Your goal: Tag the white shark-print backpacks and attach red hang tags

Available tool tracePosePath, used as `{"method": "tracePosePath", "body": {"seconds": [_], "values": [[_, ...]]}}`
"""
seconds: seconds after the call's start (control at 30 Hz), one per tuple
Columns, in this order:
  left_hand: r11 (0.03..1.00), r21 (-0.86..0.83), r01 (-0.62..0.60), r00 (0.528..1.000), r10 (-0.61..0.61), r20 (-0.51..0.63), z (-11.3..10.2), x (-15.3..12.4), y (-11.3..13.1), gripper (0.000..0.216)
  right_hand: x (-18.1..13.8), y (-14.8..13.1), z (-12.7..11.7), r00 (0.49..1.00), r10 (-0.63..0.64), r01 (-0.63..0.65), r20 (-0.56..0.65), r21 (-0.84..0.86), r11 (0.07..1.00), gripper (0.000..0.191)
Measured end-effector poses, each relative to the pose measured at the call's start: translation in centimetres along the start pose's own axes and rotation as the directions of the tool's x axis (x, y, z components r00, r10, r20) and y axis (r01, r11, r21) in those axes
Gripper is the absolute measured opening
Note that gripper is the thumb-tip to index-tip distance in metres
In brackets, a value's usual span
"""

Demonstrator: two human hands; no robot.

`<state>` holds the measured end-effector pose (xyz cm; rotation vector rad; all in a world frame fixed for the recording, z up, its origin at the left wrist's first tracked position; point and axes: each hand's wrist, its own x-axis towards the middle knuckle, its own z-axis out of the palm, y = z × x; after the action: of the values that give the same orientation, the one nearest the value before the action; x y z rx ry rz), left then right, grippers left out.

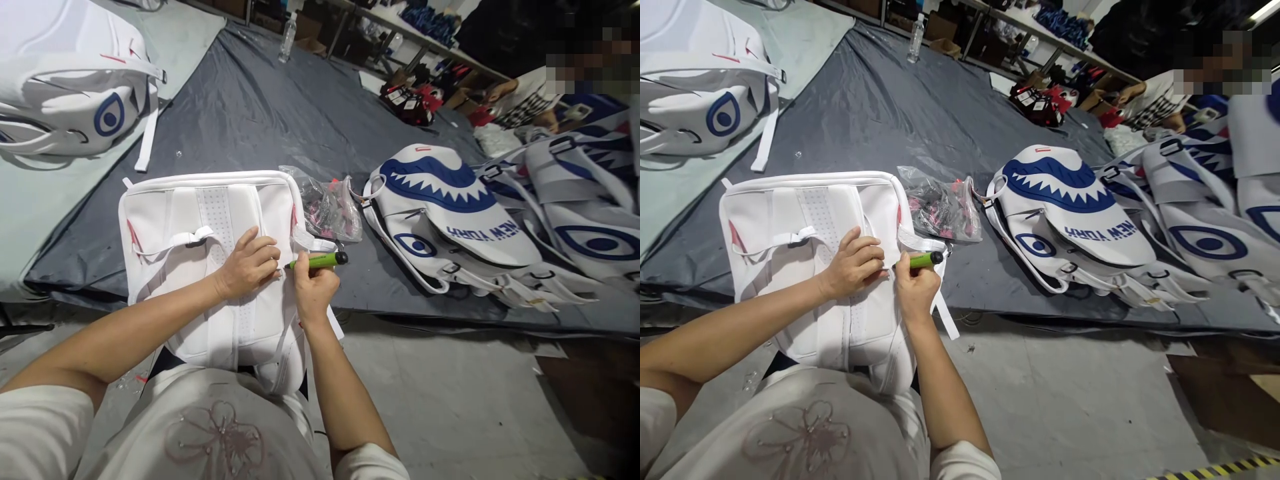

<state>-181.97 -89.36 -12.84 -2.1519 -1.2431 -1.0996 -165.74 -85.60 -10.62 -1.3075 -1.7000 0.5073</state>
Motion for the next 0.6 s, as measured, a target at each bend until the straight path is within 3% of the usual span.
{"method": "tracePosePath", "body": {"seconds": [0.27,0.47,0.6], "values": [[1.000,0.020,-0.011,1.000,0.011,-0.009,-0.5,0.1,0.4,0.018,0.4,-0.6,-0.5,0.991,0.107,-0.113,0.083,0.068,0.991,0.049],[1.000,0.024,-0.001,1.000,0.001,0.003,-0.6,0.0,0.7,0.019,0.8,-0.8,-0.8,0.976,0.032,-0.047,0.216,0.068,0.997,0.045],[1.000,0.028,-0.010,1.000,0.010,-0.001,-0.5,0.0,0.7,0.020,1.5,-0.6,-1.2,0.957,-0.131,0.135,0.258,0.001,0.991,0.037]]}}
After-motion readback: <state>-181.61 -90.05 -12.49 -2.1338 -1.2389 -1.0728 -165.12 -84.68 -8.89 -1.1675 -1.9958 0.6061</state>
